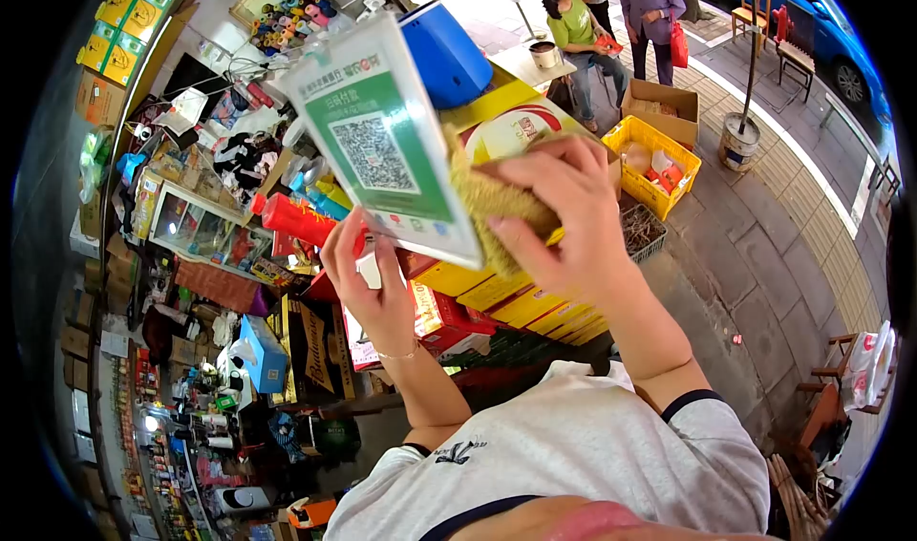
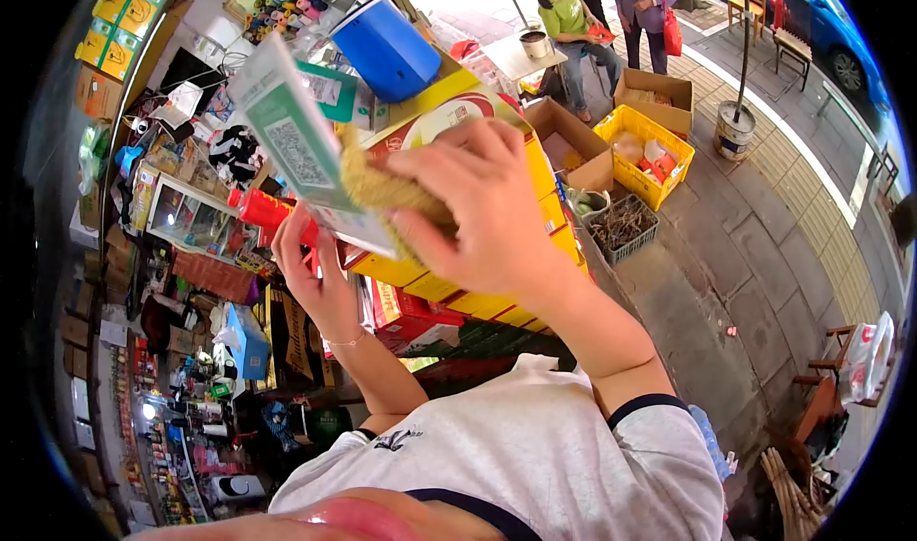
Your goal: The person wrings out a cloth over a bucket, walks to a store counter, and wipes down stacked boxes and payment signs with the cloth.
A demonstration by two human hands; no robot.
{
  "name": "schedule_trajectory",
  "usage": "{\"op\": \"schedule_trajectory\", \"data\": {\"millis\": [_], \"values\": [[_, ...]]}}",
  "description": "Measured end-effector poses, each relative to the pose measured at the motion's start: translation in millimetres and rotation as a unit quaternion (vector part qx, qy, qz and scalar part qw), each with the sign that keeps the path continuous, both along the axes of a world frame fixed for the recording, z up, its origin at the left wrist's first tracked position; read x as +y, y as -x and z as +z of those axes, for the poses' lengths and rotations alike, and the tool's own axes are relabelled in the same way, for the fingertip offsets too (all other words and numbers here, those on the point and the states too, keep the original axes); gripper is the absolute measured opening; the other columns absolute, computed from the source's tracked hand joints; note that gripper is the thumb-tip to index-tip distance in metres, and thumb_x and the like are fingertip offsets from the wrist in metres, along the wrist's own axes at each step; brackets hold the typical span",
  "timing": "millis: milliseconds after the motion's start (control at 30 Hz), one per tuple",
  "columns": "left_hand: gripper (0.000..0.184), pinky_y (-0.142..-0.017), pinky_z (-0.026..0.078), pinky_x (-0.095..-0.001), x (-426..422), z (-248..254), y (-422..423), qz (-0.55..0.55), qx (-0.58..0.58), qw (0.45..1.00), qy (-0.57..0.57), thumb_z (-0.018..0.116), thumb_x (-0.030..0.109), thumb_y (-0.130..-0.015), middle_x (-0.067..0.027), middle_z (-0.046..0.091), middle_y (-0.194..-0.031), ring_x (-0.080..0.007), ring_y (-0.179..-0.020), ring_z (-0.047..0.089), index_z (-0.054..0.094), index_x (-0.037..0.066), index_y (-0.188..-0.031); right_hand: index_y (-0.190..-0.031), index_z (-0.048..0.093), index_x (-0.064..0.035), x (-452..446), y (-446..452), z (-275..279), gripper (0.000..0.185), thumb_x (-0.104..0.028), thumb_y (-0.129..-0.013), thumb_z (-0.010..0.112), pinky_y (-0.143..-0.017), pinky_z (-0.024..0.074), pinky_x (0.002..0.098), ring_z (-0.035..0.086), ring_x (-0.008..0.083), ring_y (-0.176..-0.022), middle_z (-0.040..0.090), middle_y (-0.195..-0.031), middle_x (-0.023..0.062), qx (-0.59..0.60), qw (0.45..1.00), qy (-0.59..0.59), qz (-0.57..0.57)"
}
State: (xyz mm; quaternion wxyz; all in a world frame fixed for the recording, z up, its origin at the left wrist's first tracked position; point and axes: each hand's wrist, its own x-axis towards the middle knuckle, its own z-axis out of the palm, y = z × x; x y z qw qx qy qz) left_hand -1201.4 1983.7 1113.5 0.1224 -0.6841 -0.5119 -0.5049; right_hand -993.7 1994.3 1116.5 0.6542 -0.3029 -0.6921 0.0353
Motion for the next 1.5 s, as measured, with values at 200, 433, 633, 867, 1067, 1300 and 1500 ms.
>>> {"op": "schedule_trajectory", "data": {"millis": [200,433,633,867,1067,1300,1500], "values": [[0.090,-0.100,0.023,-0.0398,-3,-9,-5,-0.282,-0.208,0.934,0.073,0.061,0.055,-0.070,-0.0188,0.034,-0.130,-0.0280,-0.122,0.033,0.026,-0.002,-0.131,-0.093,0.059,-0.0151,-19,25,-3,0.035,-0.016,-0.058,0.067,-0.076,0.0345,0.0354,0.049,0.0185,-0.079,0.060,-0.086,-0.0047,-0.018,0.998,-0.056,0.010],[0.071,-0.097,0.024,-0.0380,-9,-10,-4,-0.193,-0.217,0.953,0.087,0.062,0.047,-0.069,-0.0180,0.037,-0.122,-0.0268,-0.115,0.035,0.036,-0.001,-0.115,-0.094,0.060,-0.0102,-18,12,-2,0.035,-0.013,-0.060,0.066,-0.077,0.0366,0.0330,0.050,0.0205,-0.078,0.061,-0.096,0.0003,-0.035,0.997,-0.045,0.054],[0.015,-0.080,0.036,-0.0294,-11,-16,6,-0.085,-0.150,0.984,-0.053,0.052,0.012,-0.083,-0.0103,0.054,-0.092,-0.0193,-0.088,0.049,0.056,-0.002,-0.086,-0.101,0.055,0.0010,-14,-5,-10,0.027,-0.010,-0.077,0.061,-0.068,0.0428,0.0256,0.054,0.0148,-0.073,0.061,-0.088,0.0080,0.219,0.974,0.036,0.054],[0.016,-0.070,0.041,-0.0277,-13,-16,10,-0.010,-0.108,0.991,-0.080,0.052,0.011,-0.085,-0.0109,0.057,-0.085,-0.0196,-0.077,0.053,0.056,-0.004,-0.082,-0.098,0.057,-0.0011,-2,-6,1,0.021,-0.009,-0.078,0.060,-0.072,0.0430,0.0260,0.055,0.0158,-0.075,0.061,-0.089,0.0075,0.192,0.976,-0.015,-0.100],[0.018,-0.069,0.041,-0.0270,-13,-20,12,-0.024,-0.119,0.990,-0.076,0.053,0.013,-0.085,-0.0105,0.058,-0.084,-0.0186,-0.076,0.054,0.058,-0.004,-0.082,-0.094,0.060,-0.0089,16,15,4,0.022,-0.009,-0.072,0.060,-0.072,0.0417,0.0337,0.057,0.0264,-0.079,0.061,-0.082,0.0080,-0.090,0.988,-0.026,-0.125],[0.014,-0.066,0.042,-0.0253,-17,-25,16,-0.037,-0.122,0.988,-0.083,0.055,0.010,-0.084,-0.0109,0.058,-0.084,-0.0179,-0.075,0.054,0.057,-0.004,-0.082,-0.095,0.059,-0.0028,17,16,-16,0.019,-0.008,-0.076,0.060,-0.068,0.0440,0.0311,0.057,0.0254,-0.073,0.061,-0.082,0.0111,0.096,0.989,0.039,-0.104],[0.015,-0.061,0.040,-0.0247,-17,-28,25,-0.004,-0.132,0.987,-0.097,0.055,0.010,-0.084,-0.0089,0.055,-0.077,-0.0167,-0.067,0.051,0.056,-0.004,-0.080,-0.097,0.058,-0.0006,8,16,-21,0.020,-0.007,-0.078,0.059,-0.069,0.0446,0.0275,0.058,0.0201,-0.075,0.062,-0.084,0.0106,0.089,0.990,0.057,-0.097]]}}
